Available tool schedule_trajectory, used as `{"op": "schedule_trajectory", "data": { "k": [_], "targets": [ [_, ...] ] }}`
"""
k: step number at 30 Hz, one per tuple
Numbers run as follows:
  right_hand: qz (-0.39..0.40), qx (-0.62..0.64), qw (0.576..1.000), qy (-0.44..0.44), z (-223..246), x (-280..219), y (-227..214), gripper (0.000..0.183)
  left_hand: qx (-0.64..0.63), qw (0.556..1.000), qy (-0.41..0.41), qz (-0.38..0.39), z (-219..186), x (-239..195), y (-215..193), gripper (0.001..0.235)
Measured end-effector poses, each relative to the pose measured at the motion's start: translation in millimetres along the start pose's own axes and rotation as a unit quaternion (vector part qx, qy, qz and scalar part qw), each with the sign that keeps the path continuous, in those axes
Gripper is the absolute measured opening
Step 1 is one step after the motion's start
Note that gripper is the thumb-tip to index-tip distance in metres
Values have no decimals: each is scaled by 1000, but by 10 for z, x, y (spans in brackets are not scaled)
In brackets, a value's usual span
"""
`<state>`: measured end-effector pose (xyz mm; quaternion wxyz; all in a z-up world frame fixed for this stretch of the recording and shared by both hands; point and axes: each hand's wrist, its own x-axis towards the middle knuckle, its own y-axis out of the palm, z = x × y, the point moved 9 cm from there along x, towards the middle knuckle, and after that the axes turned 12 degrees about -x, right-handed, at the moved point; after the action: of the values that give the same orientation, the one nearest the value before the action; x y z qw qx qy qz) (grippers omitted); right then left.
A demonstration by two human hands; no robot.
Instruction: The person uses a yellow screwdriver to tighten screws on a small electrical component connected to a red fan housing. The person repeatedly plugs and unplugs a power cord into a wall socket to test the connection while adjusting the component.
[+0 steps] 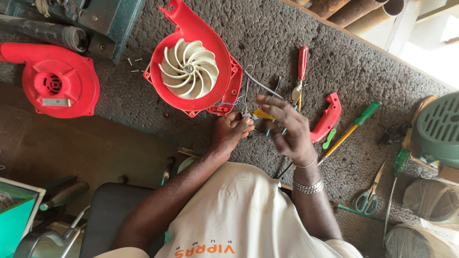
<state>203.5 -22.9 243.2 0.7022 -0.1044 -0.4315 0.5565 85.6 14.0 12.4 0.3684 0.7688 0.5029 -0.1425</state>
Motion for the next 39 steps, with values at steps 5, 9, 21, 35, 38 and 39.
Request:
{"op": "schedule_trajectory", "data": {
  "k": [5, 9, 21, 35, 38, 39],
  "targets": [
    [-87, -12, 995, 50, -144, -81, -36, 36, -5, 1000, 5, 9, 13, 17, 14, 21],
    [-28, 34, 999, 8, -99, -97, 72, 37, -11, 1000, 1, 15, -1, 12, 12, 21],
    [-52, -64, 996, 16, -21, -15, 14, 45, -11, 1000, 8, 15, -8, 6, 13, 20],
    [-102, -84, 989, 68, -162, -102, 35, 46, -14, 1000, 12, 23, -7, 12, 6, 20],
    [-52, 13, 997, 57, -148, -48, 42, 39, -22, 999, 5, 22, -5, 15, -7, 20],
    [-45, 42, 997, 42, -127, -34, 19, 33, -26, 999, 1, 22, 11, 21, 0, 20]
  ]
}}
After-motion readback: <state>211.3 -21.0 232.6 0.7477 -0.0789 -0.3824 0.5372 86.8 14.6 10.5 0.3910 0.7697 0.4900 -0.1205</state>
